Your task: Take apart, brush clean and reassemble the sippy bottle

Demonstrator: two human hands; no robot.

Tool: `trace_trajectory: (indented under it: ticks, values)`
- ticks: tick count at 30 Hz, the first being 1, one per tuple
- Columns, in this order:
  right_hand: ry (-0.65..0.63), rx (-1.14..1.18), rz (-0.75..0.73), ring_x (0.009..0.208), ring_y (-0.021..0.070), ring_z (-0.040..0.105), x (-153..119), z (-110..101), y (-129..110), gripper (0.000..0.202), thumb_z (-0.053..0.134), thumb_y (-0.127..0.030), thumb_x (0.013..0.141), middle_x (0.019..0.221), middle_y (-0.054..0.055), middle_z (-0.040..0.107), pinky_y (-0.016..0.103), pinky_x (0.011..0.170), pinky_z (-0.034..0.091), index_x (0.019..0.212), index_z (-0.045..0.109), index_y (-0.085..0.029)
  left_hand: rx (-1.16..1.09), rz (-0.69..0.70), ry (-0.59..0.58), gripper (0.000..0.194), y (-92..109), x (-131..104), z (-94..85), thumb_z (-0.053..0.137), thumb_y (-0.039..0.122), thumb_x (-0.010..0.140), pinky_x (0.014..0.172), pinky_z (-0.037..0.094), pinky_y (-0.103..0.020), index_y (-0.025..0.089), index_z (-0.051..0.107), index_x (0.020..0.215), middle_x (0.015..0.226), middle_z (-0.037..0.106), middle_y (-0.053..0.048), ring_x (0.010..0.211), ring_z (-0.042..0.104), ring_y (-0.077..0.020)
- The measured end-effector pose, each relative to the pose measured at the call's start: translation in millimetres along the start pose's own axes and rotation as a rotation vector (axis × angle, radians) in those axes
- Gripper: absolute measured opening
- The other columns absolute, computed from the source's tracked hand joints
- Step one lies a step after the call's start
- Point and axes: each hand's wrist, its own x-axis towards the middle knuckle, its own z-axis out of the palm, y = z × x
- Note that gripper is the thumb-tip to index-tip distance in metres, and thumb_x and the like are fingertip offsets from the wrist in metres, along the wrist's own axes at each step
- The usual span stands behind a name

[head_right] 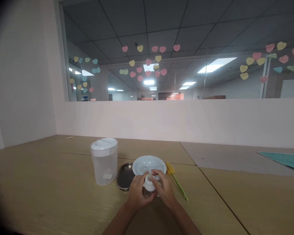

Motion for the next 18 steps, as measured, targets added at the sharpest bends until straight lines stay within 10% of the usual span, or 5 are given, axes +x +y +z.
trace_trajectory:
  ticks: [11,18]
  values:
    - [-0.272,0.551,0.259,0.104,0.0248,0.059,4.3,-4.8,-8.6,0.068,0.065,-0.039,0.070,0.109,0.008,0.064,0.042,0.091,0.045,0.132,0.040,-0.023,-0.103,-0.023,-0.025,0.078,-2.0,-1.6,-0.5,0.060,0.025,0.060,0.088,0.048,-0.041,0.015,0.031,0.131,0.116,0.057,-0.012,0.098,0.057,-0.0246]
    - [-0.034,0.361,0.172,0.117,0.0253,0.050,0.8,-7.2,9.3,0.049,0.051,-0.040,0.082,0.125,0.012,0.056,0.044,0.098,0.039,0.127,0.044,-0.023,-0.097,-0.011,0.000,0.084,-4.6,-4.1,3.0,0.061,0.027,0.059,0.085,0.049,-0.042,0.014,0.024,0.134,0.112,0.057,-0.012,0.094,0.057,-0.0248]
